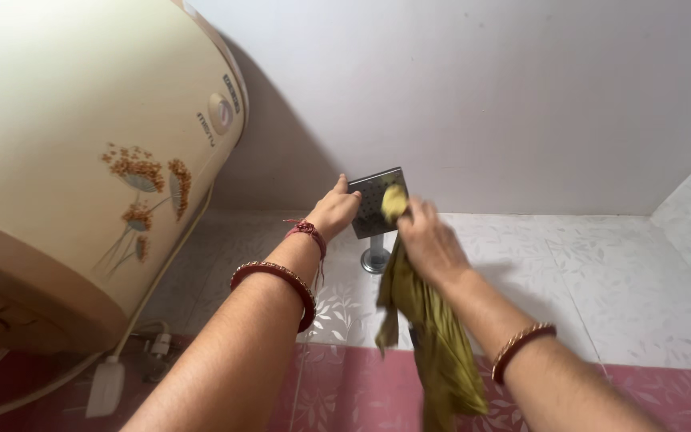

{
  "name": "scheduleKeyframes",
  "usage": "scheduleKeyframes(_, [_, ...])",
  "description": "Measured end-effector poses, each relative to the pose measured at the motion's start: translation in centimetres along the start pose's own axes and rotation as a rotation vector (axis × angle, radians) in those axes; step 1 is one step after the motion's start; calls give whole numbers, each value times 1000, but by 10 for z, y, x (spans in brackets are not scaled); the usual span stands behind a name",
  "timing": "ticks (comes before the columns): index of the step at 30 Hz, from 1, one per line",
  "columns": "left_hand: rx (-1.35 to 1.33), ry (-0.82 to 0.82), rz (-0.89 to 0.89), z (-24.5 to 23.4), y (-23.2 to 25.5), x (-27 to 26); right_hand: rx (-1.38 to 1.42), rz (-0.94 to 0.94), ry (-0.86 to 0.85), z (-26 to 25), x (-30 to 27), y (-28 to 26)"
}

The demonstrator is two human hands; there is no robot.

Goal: The person wipes a wall-mounted shower head with a yellow cloth, then moves to a basin of water on the floor. They rinse a dark cloth in the basin and continue wiping the basin's rim and interior with the yellow cloth.

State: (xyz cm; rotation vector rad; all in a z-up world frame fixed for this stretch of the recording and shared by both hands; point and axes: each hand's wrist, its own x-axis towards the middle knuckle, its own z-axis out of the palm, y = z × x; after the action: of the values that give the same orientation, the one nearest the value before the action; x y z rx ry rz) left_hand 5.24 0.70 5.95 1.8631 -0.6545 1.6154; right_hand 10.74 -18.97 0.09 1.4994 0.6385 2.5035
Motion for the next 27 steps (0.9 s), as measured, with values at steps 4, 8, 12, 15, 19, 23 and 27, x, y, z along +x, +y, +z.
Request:
scheduleKeyframes(4, [-260,-29,76,4,-6,-9,-301,-64,-38,-20,12,-9])
scheduleKeyframes(8, [-332,-80,41,-1,-7,-21,-466,-16,-136,-20,8,-21])
scheduleKeyframes(12, [-345,-120,-19,-10,2,-32,-507,-86,-124,-20,-8,-21])
scheduleKeyframes(15, [-291,-139,-61,-17,5,-38,-354,-45,41,-19,-16,-25])
scheduleKeyframes(19, [-354,-150,-82,-15,6,-41,-310,-1,-47,-15,-7,-24])
scheduleKeyframes(23, [-421,-155,-119,-16,6,-49,-336,51,-133,-7,4,-34])
scheduleKeyframes(27, [-382,-167,-157,-20,8,-50,-374,-17,-116,1,-18,-45])
